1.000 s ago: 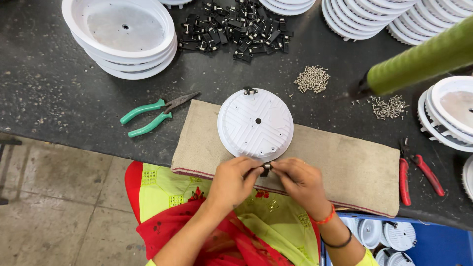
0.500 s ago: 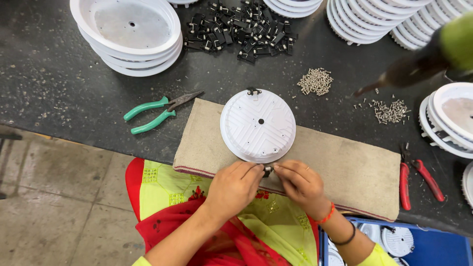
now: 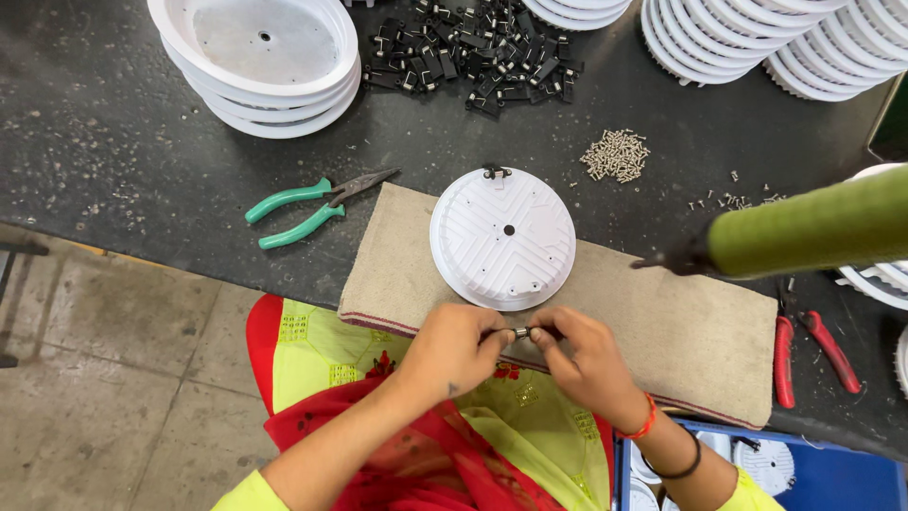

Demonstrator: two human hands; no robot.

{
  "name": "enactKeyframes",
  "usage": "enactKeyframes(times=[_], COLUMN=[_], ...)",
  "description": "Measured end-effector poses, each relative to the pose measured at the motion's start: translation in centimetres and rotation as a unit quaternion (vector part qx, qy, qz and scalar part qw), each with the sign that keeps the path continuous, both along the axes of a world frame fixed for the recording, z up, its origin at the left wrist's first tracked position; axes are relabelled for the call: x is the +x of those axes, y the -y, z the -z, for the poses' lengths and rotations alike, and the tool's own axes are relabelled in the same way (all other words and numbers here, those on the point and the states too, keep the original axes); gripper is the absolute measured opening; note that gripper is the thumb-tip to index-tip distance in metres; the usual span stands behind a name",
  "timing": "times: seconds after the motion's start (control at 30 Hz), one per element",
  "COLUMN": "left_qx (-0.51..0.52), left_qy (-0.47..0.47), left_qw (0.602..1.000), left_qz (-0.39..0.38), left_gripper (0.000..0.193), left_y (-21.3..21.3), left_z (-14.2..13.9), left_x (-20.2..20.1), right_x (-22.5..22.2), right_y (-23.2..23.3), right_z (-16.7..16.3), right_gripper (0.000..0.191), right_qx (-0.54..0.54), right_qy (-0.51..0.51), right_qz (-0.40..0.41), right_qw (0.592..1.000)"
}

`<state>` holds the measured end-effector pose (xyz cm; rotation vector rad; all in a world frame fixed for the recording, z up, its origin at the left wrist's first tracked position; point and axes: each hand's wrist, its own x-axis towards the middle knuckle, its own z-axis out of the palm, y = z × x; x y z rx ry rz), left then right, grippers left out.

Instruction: The person attaches black mounting clips to a white round lamp base at a factory workbench. They pick clips and small screws from the table, position each clip on the base, and drive the screws in with a green electric screwdriver, working through the clips one at a time.

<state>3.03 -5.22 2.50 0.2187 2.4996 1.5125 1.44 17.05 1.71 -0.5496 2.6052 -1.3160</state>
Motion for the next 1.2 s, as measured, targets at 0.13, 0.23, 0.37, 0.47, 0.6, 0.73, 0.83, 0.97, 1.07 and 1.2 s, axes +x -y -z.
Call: enactKeyframes(times=[0.13,0.23,0.37,0.47,0.6,0.73,0.83,0.97,1.07,1.2], left_qx=[0.11,0.316,0.43,0.456,0.447,0.454,0.455,0.409,0.287,-0.104], left_qy=[0.162,0.248,0.325,0.371,0.398,0.408,0.425,0.422,0.343,0.068], left_qw=[0.981,0.914,0.839,0.805,0.8,0.79,0.776,0.799,0.889,0.983], left_qz=[-0.011,-0.055,-0.077,-0.083,-0.037,0.049,0.101,0.125,0.094,0.133], left_gripper=[0.021,0.022,0.026,0.029,0.036,0.033,0.028,0.031,0.028,0.029], left_y=[-0.2,-0.1,0.2,0.2,0.4,0.8,1.1,1.3,1.1,-0.1], left_z=[1.7,2.8,3.1,2.7,2.1,2.0,2.0,0.7,-1.2,-3.9], left_x=[-0.9,-1.1,0.3,0.8,0.5,0.6,1.0,0.8,-1.2,-6.0], right_x=[-1.6,-1.3,0.8,1.7,2.0,2.7,3.5,3.9,3.2,1.7], right_y=[-0.6,-0.9,-0.9,-1.4,-1.7,-1.6,-1.6,-1.5,-0.9,0.7], right_z=[-0.2,0.1,0.9,1.2,1.2,1.0,0.8,0.8,0.8,0.7], right_gripper=[0.015,0.019,0.015,0.015,0.011,0.009,0.007,0.007,0.01,0.013], right_qx=[-0.079,-0.148,-0.138,-0.205,-0.156,-0.154,-0.154,-0.191,-0.137,-0.039], right_qy=[0.214,0.222,0.135,0.213,0.158,0.128,0.084,0.113,0.083,0.018], right_qz=[0.01,0.034,-0.012,0.008,-0.007,-0.005,-0.043,-0.038,0.016,0.111], right_qw=[0.974,0.963,0.981,0.955,0.975,0.98,0.984,0.974,0.987,0.993])
